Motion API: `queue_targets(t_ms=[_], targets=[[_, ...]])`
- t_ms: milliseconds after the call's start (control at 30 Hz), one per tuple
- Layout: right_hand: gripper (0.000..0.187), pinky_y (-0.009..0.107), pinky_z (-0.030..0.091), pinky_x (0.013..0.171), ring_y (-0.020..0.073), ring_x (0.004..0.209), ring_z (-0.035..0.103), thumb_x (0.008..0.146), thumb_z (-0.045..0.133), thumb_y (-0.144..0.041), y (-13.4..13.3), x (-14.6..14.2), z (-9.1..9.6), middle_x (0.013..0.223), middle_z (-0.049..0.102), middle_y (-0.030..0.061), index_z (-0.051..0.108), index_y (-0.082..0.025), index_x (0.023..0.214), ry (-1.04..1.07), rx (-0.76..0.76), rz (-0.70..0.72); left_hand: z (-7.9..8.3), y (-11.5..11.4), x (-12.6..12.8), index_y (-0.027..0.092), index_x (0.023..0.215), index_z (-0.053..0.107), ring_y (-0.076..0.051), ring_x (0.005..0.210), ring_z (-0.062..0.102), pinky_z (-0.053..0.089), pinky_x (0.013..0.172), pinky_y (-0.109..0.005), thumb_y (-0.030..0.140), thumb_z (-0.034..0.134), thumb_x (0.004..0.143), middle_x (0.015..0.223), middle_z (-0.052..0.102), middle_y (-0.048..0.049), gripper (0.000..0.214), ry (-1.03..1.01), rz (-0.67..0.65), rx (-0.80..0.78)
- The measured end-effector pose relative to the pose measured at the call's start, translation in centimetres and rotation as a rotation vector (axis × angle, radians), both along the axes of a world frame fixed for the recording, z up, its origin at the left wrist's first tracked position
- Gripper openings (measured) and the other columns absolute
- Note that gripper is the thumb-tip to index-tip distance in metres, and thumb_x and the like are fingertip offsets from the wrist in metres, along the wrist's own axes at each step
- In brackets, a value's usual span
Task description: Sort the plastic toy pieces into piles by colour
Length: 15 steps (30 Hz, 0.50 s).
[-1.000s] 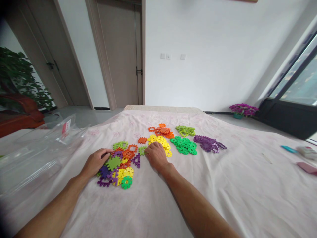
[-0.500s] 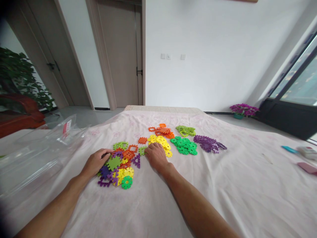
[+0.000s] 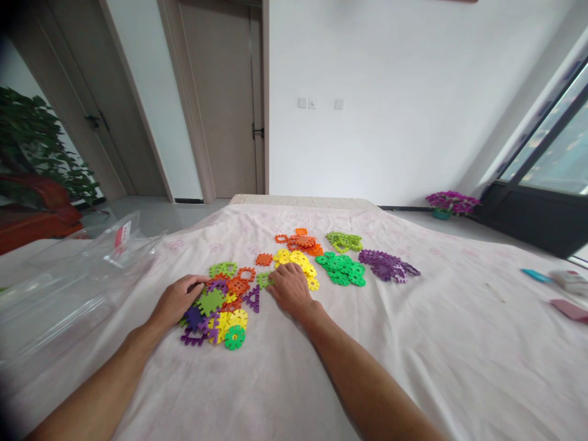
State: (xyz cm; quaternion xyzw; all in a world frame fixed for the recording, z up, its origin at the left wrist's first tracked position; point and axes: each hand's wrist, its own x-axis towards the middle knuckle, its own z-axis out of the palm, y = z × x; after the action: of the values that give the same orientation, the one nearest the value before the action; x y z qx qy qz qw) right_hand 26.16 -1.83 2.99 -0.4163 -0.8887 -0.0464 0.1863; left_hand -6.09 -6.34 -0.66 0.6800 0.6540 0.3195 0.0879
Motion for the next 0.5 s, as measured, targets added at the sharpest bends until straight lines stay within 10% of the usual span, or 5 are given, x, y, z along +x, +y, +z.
queue_targets(t_ms=[500], targets=[[0.017,0.032,0.034,0.086,0.0204,0.094,0.05,0.087,0.06,-0.029,-0.03,-0.19,-0.54,0.092,0.061,0.0058,0.065,-0.02,0.101,0.084,-0.027,0.002,0.29,-0.09,0.15,0.025,0.102,0.069,-0.02,0.104,0.063,0.045,0.096,-0.032,0.035,0.043,0.088,0.11,0.07,-0.0014,0.031,0.01,0.0,-0.004]])
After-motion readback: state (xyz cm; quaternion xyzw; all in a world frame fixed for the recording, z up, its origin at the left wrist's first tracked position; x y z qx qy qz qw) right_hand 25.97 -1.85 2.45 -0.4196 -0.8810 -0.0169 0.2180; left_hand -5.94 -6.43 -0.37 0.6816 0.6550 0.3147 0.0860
